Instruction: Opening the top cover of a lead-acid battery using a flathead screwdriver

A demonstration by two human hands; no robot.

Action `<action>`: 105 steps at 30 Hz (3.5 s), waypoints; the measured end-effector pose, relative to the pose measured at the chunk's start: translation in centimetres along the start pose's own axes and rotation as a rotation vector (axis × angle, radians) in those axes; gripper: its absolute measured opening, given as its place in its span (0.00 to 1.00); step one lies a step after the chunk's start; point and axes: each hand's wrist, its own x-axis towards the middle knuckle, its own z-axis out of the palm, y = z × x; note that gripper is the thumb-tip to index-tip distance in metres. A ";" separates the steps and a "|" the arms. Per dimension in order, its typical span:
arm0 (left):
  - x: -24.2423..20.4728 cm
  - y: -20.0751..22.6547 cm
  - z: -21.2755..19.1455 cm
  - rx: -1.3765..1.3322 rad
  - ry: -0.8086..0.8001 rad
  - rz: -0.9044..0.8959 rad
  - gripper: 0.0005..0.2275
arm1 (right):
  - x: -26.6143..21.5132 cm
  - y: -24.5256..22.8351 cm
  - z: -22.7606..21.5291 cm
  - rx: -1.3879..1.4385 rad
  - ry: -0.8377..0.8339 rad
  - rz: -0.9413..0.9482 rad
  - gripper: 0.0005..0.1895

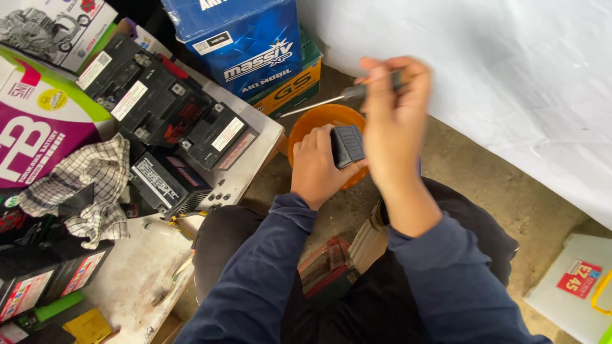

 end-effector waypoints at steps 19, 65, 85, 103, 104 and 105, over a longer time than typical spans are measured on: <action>-1.7 -5.1 -2.6 0.042 0.031 -0.029 0.29 | -5.1 7.0 11.0 -0.225 -0.262 0.622 0.14; 3.3 0.4 -8.6 -0.437 -0.224 0.121 0.39 | -1.4 3.6 -3.3 -0.501 -0.787 -0.111 0.40; 3.4 -0.1 -5.9 -1.366 -0.036 -0.440 0.35 | -3.1 0.5 -3.7 -0.397 -0.450 -0.018 0.44; 3.5 0.9 -5.1 -1.306 -0.054 -0.314 0.15 | -2.3 -0.2 -3.6 -0.457 -0.470 -0.059 0.44; 2.8 1.4 -6.1 -1.332 -0.091 -0.314 0.16 | -3.1 -0.8 -3.7 -0.462 -0.434 -0.105 0.45; 2.8 0.7 -4.7 -1.330 -0.091 -0.330 0.16 | -3.0 0.2 -3.6 -0.458 -0.441 -0.092 0.45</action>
